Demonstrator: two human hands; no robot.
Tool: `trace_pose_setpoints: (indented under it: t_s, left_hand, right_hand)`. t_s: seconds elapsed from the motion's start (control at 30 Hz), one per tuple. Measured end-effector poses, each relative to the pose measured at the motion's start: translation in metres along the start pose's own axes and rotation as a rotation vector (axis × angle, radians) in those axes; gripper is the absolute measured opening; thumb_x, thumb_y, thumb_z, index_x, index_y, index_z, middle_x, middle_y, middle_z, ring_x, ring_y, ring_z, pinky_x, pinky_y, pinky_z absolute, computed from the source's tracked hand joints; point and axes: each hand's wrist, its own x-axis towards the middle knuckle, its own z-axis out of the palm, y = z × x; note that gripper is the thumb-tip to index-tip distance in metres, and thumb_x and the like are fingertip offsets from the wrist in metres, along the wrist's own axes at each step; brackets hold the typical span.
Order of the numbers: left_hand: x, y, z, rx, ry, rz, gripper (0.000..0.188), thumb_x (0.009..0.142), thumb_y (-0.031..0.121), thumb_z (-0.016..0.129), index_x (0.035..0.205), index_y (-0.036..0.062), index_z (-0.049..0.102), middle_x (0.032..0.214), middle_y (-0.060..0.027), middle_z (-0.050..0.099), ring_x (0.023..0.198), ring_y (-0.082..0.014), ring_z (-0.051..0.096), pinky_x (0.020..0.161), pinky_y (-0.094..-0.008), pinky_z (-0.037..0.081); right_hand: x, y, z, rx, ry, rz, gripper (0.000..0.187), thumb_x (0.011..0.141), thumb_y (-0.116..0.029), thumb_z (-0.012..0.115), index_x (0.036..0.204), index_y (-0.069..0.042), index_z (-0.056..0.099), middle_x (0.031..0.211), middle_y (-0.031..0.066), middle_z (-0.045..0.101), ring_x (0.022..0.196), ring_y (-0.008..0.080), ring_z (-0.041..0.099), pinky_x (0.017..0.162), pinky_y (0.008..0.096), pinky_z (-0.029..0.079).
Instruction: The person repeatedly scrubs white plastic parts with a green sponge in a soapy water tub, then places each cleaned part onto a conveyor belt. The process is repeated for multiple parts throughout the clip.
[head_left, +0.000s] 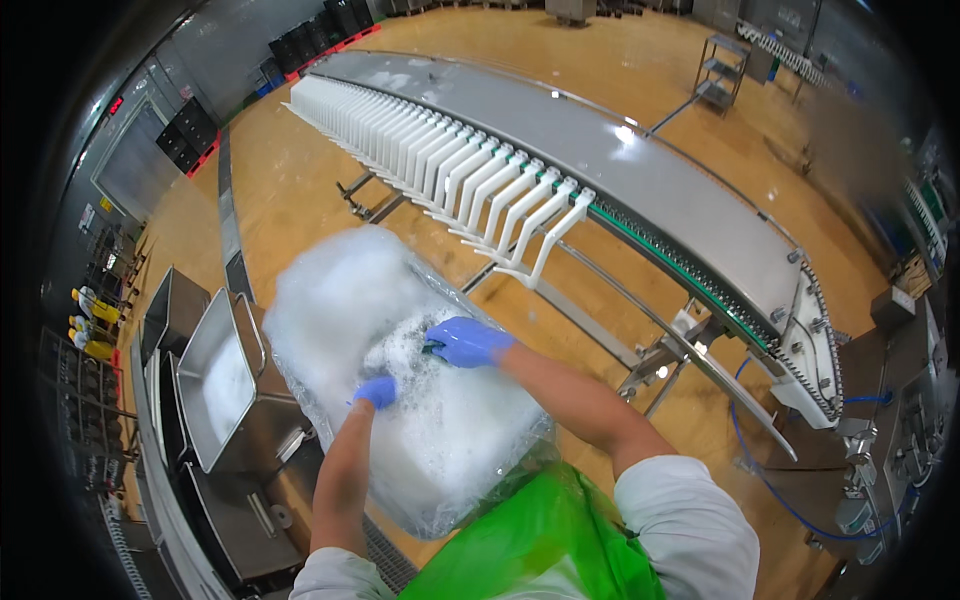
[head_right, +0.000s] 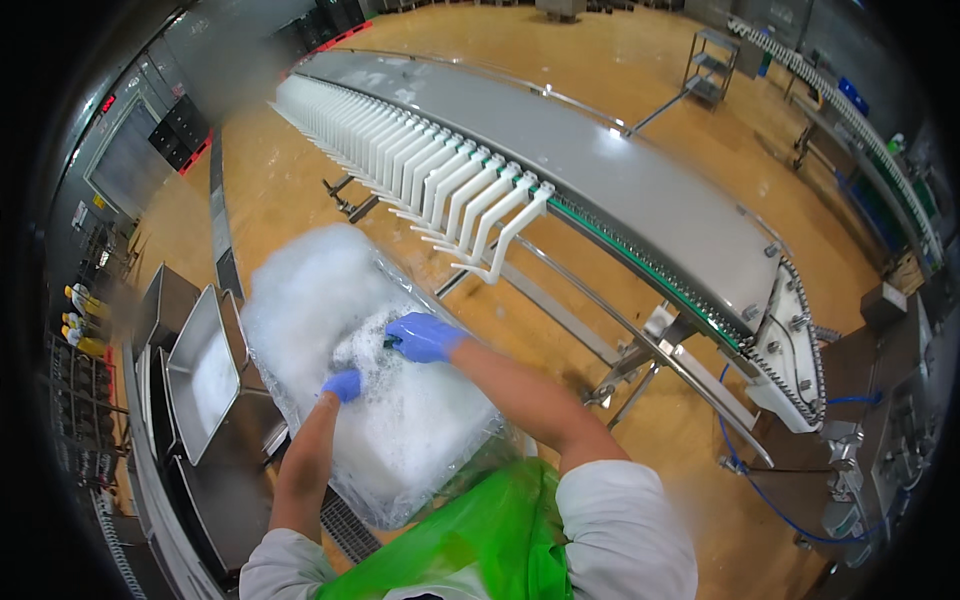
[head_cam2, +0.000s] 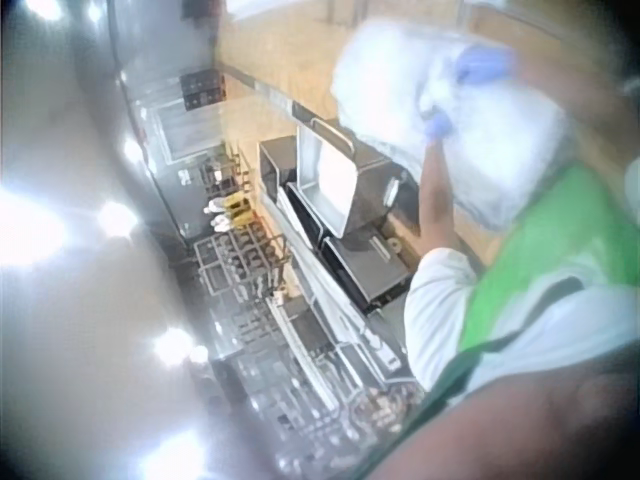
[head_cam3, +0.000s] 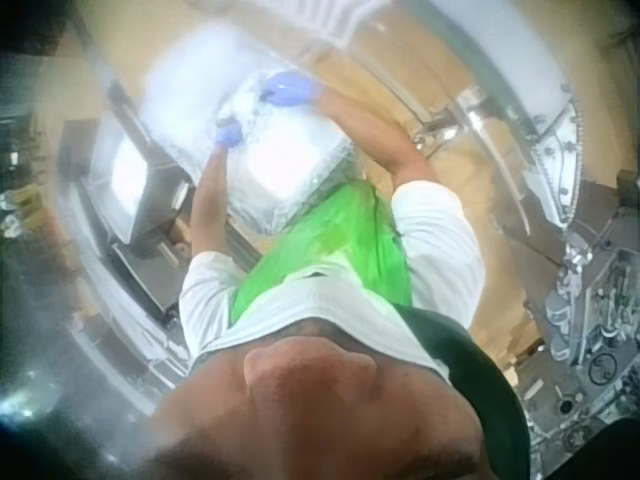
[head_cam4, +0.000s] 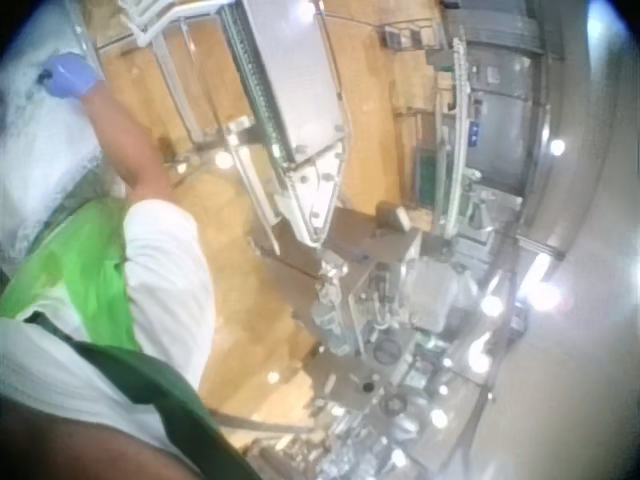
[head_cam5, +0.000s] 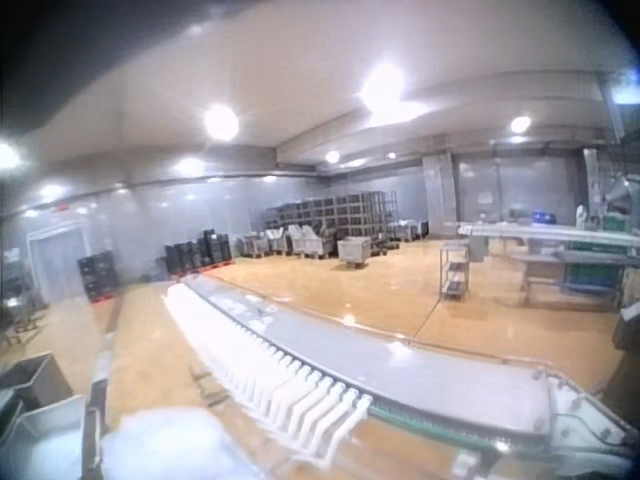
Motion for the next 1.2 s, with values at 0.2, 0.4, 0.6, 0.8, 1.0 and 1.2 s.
trace_pose_setpoints:
  t_s: [0.2,0.4,0.6,0.8,1.0,1.2]
  left_hand:
    - [-0.049,0.093,-0.113,-0.234,0.283,0.178,0.031,0.085,0.022,0.046,0.104,0.0081,0.067,0.106,-0.014,0.067,0.098,-0.0316,0.064,0.086,-0.0406,0.05]
    - [-0.074,0.121,-0.156,-0.346,0.22,-0.002,0.032,0.084,0.029,0.049,0.103,0.0098,0.067,0.108,-0.0144,0.067,0.1,-0.0345,0.063,0.084,-0.0433,0.05]
    - [-0.02,0.088,-0.103,-0.382,0.332,0.124,0.034,0.082,0.034,0.052,0.1,0.0103,0.069,0.109,-0.0151,0.066,0.098,-0.0351,0.063,0.083,-0.0435,0.051]
    - [-0.077,0.123,-0.151,-0.443,0.215,-0.035,0.031,0.079,0.031,0.053,0.093,0.0092,0.07,0.102,-0.0162,0.068,0.093,-0.0367,0.064,0.081,-0.0435,0.052]
    - [-0.074,0.124,-0.155,-0.363,0.168,-0.036,0.03,0.077,0.028,0.052,0.091,0.0097,0.071,0.103,-0.0161,0.068,0.094,-0.0369,0.064,0.08,-0.0424,0.052]
    - [-0.059,0.111,-0.137,-0.364,0.202,-0.024,0.028,0.073,0.026,0.054,0.089,0.0094,0.071,0.102,-0.0167,0.067,0.091,-0.0368,0.065,0.077,-0.0425,0.052]
  right_hand:
    - [-0.082,0.0,-0.12,-0.382,0.757,0.131,0.017,0.088,-0.014,0.057,0.101,-0.013,0.068,0.091,0.0105,0.064,0.088,0.0276,0.063,0.077,0.0404,0.051]
    - [-0.102,0.049,-0.199,-0.692,0.458,0.324,0.022,0.085,-0.024,0.062,0.105,-0.021,0.069,0.094,0.0102,0.066,0.091,0.03,0.063,0.081,0.043,0.051]
    - [-0.073,0.072,-0.215,-0.939,0.349,0.547,0.013,0.082,-0.023,0.063,0.091,-0.024,0.071,0.089,0.0071,0.07,0.089,0.0286,0.067,0.08,0.0428,0.052]
    - [-0.066,0.081,-0.204,-1.043,0.275,0.575,0.012,0.079,-0.023,0.064,0.087,-0.023,0.073,0.087,0.007,0.07,0.086,0.0279,0.067,0.075,0.0412,0.053]
    - [-0.067,0.081,-0.211,-0.958,0.273,0.58,0.014,0.076,-0.023,0.065,0.087,-0.023,0.074,0.09,0.0071,0.071,0.082,0.0277,0.069,0.071,0.0401,0.054]
    - [-0.048,0.066,-0.209,-1.158,0.108,0.727,0.023,0.073,-0.021,0.067,0.093,-0.029,0.075,0.088,0.0036,0.072,0.083,0.0248,0.07,0.072,0.0372,0.053]
